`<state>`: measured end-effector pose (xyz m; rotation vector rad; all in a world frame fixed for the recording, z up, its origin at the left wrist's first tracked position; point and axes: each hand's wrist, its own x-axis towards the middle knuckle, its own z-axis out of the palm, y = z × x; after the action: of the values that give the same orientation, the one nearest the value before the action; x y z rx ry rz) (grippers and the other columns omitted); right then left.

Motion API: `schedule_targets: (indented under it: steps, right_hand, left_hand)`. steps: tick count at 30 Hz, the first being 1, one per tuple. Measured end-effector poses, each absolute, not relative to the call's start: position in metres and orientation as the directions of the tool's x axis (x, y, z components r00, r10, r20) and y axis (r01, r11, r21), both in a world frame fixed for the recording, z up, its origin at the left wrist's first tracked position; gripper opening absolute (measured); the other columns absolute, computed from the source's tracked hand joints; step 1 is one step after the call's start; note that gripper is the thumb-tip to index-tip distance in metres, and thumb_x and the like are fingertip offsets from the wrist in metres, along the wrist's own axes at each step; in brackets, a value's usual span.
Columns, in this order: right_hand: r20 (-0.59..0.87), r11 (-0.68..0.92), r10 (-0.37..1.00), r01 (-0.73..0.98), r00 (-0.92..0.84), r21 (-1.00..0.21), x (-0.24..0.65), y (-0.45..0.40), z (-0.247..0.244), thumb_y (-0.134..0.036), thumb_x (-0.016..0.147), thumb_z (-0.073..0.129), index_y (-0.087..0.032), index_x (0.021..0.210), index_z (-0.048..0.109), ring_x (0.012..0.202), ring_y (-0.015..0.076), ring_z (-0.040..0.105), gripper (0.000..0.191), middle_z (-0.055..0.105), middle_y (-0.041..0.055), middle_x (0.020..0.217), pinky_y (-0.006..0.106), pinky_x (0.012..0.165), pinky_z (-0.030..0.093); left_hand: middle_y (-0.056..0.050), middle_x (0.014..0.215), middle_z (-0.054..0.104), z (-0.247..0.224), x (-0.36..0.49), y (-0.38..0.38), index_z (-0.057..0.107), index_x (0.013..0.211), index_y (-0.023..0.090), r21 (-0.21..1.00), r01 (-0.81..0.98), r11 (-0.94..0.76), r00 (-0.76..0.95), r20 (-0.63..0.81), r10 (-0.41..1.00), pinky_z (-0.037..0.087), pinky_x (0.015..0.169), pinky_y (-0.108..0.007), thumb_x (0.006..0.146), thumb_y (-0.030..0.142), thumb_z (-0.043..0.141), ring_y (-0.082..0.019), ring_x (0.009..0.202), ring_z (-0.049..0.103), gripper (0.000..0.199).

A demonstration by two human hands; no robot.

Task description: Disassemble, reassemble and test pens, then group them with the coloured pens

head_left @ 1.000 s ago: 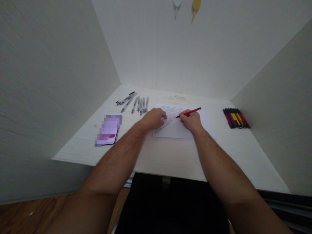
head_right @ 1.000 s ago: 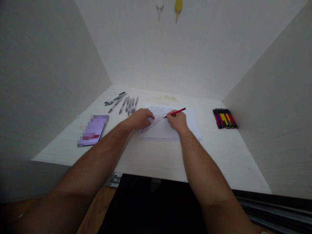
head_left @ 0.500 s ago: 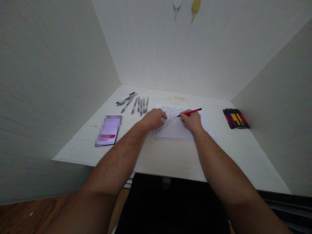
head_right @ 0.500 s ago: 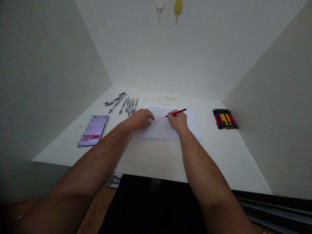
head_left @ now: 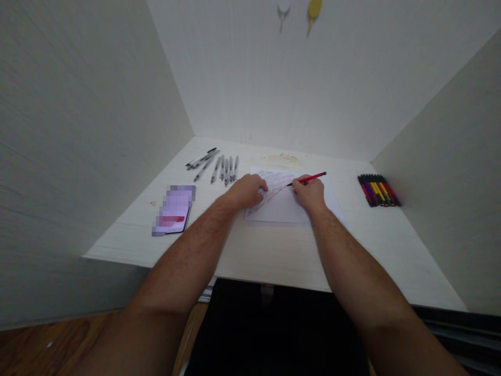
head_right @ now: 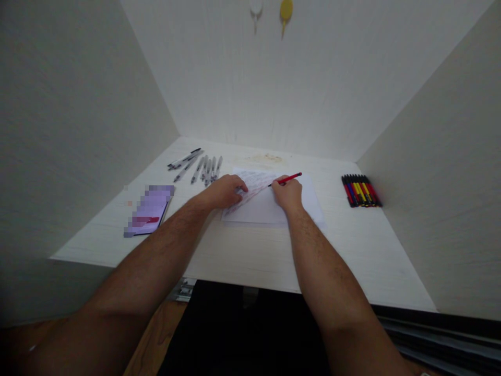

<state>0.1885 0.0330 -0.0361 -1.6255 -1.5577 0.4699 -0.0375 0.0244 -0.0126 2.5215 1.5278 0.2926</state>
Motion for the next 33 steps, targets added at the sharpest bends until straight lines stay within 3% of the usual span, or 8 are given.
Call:
schedule_targets:
  steps: [20, 33]
  right_hand:
    - [0.273, 0.08, 0.945, 0.684, 0.179, -0.725, 0.189, 0.032, -0.032, -0.028, 0.075, 0.057, -0.019, 0.072, 0.072, 0.067, 0.0206, 0.065, 0.018, 0.069, 0.0044, 0.064, 0.03, 0.068, 0.047]
    - [0.248, 0.076, 0.946, 0.598, 0.209, -0.798, 0.19, 0.033, -0.032, -0.031, 0.077, 0.058, -0.018, 0.078, 0.072, 0.07, 0.0195, 0.067, 0.019, 0.069, 0.0036, 0.065, 0.03, 0.072, 0.05]
  left_hand:
    - [-0.007, 0.114, 0.069, -0.008, -0.036, 0.022, 0.074, 0.104, 0.023, 0.252, 0.863, -0.438, 0.438, 0.057, 0.897, 0.046, 0.098, -0.033, 0.073, 0.02, 0.063, -0.023, 0.108, 0.061, 0.033]
    - [-0.005, 0.113, 0.069, 0.001, -0.035, 0.016, 0.073, 0.102, 0.023, 0.288, 0.871, -0.399, 0.406, 0.038, 0.913, 0.047, 0.098, -0.031, 0.073, 0.019, 0.065, -0.02, 0.107, 0.062, 0.031]
